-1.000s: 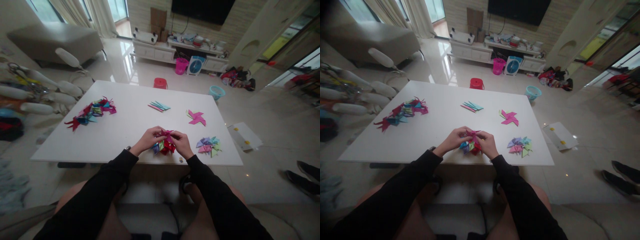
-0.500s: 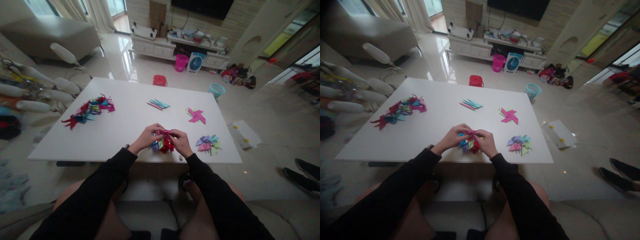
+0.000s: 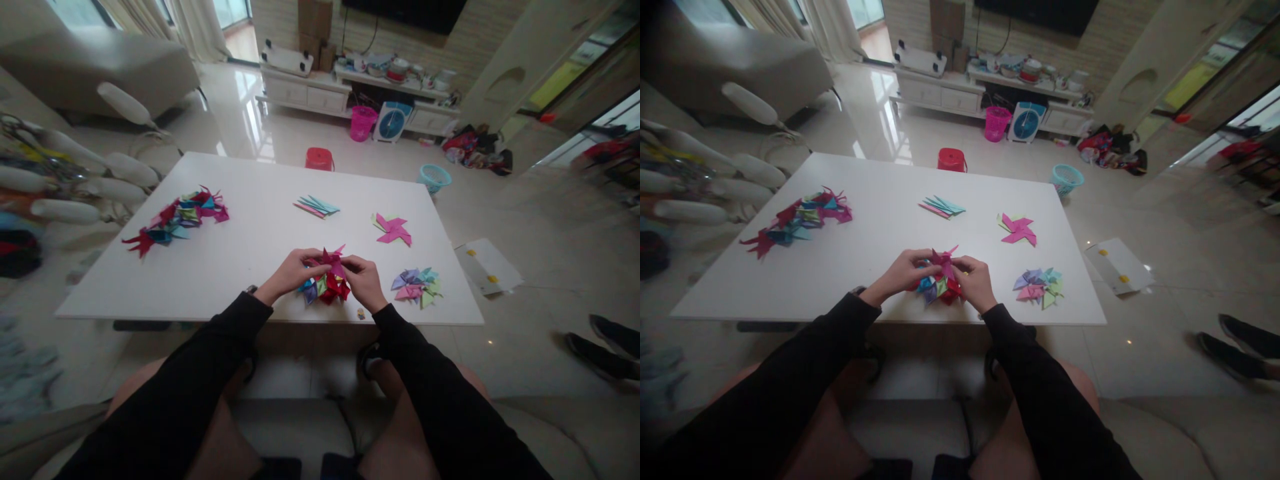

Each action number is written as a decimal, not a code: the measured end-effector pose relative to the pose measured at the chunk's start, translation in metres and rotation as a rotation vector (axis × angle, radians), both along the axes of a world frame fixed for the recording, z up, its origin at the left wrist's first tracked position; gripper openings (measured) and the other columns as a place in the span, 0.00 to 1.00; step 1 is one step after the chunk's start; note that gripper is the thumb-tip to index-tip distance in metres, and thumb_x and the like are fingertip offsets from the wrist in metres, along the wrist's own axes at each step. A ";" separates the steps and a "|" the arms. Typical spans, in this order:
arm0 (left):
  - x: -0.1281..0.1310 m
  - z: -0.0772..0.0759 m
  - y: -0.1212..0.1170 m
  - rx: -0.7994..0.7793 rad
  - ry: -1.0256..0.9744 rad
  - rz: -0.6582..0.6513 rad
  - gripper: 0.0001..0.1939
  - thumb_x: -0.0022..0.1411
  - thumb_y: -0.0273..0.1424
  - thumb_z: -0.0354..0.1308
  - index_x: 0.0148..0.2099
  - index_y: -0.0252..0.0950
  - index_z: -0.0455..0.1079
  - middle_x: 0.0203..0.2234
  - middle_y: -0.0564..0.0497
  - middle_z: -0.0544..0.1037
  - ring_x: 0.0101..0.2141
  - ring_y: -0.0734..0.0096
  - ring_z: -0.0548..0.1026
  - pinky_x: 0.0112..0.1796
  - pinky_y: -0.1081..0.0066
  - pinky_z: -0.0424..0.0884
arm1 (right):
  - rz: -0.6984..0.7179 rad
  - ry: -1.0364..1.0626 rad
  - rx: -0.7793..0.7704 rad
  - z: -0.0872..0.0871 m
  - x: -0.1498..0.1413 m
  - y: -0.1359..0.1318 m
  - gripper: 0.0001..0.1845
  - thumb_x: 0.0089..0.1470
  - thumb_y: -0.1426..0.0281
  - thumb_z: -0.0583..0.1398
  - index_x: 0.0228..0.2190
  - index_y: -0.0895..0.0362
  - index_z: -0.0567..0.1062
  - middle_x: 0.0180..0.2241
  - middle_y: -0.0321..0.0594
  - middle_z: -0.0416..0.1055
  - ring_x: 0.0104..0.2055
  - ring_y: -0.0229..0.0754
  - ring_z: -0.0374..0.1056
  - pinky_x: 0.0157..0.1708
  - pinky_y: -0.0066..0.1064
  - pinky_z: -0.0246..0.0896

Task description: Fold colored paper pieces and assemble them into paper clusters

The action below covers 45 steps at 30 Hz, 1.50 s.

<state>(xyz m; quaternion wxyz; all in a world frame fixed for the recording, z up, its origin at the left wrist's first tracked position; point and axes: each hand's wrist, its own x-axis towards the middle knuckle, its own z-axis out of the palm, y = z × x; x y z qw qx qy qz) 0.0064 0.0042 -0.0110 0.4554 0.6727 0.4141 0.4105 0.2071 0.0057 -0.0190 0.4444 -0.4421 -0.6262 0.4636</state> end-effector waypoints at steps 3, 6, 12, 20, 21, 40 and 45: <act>0.001 0.000 0.000 -0.011 -0.011 -0.006 0.11 0.61 0.38 0.64 0.39 0.34 0.79 0.35 0.47 0.82 0.37 0.64 0.78 0.40 0.68 0.74 | -0.001 0.017 -0.002 -0.001 -0.001 0.000 0.10 0.52 0.62 0.68 0.34 0.54 0.84 0.35 0.40 0.82 0.38 0.46 0.77 0.42 0.37 0.71; 0.001 0.001 0.000 -0.020 -0.004 -0.008 0.10 0.61 0.37 0.64 0.37 0.35 0.80 0.33 0.48 0.82 0.36 0.64 0.79 0.39 0.68 0.74 | 0.001 0.025 0.008 -0.001 -0.002 -0.002 0.09 0.52 0.61 0.68 0.33 0.53 0.84 0.36 0.40 0.82 0.40 0.47 0.77 0.43 0.37 0.72; 0.001 0.005 -0.002 -0.062 -0.060 -0.003 0.12 0.59 0.36 0.66 0.41 0.34 0.80 0.36 0.47 0.83 0.38 0.62 0.80 0.42 0.66 0.75 | 0.001 0.018 -0.010 0.002 -0.001 -0.002 0.10 0.52 0.61 0.68 0.33 0.54 0.84 0.34 0.40 0.82 0.36 0.46 0.77 0.40 0.37 0.71; 0.001 -0.001 0.000 -0.062 -0.051 0.014 0.11 0.60 0.36 0.65 0.39 0.34 0.81 0.35 0.47 0.84 0.37 0.62 0.80 0.41 0.67 0.75 | -0.024 0.062 -0.012 0.000 -0.002 -0.002 0.10 0.50 0.62 0.69 0.33 0.54 0.84 0.34 0.40 0.82 0.36 0.46 0.77 0.41 0.37 0.71; 0.001 -0.001 0.000 -0.061 -0.047 0.011 0.11 0.60 0.36 0.65 0.40 0.34 0.81 0.35 0.47 0.84 0.37 0.62 0.80 0.41 0.67 0.75 | -0.021 0.060 -0.012 0.000 -0.002 -0.002 0.10 0.50 0.62 0.69 0.33 0.54 0.84 0.34 0.40 0.82 0.36 0.46 0.77 0.41 0.37 0.71; 0.007 -0.011 -0.002 0.017 -0.143 0.095 0.19 0.55 0.29 0.68 0.49 0.34 0.73 0.36 0.47 0.82 0.35 0.68 0.80 0.40 0.68 0.76 | -0.024 0.112 -0.068 -0.001 -0.004 -0.003 0.10 0.49 0.63 0.70 0.33 0.55 0.84 0.33 0.40 0.82 0.35 0.45 0.76 0.39 0.36 0.71; 0.007 -0.011 -0.002 -0.020 -0.172 0.086 0.21 0.57 0.28 0.67 0.52 0.34 0.71 0.36 0.47 0.82 0.36 0.67 0.80 0.40 0.68 0.76 | -0.026 0.094 -0.055 0.000 -0.004 -0.004 0.10 0.49 0.63 0.70 0.32 0.56 0.84 0.32 0.40 0.82 0.34 0.44 0.76 0.39 0.35 0.70</act>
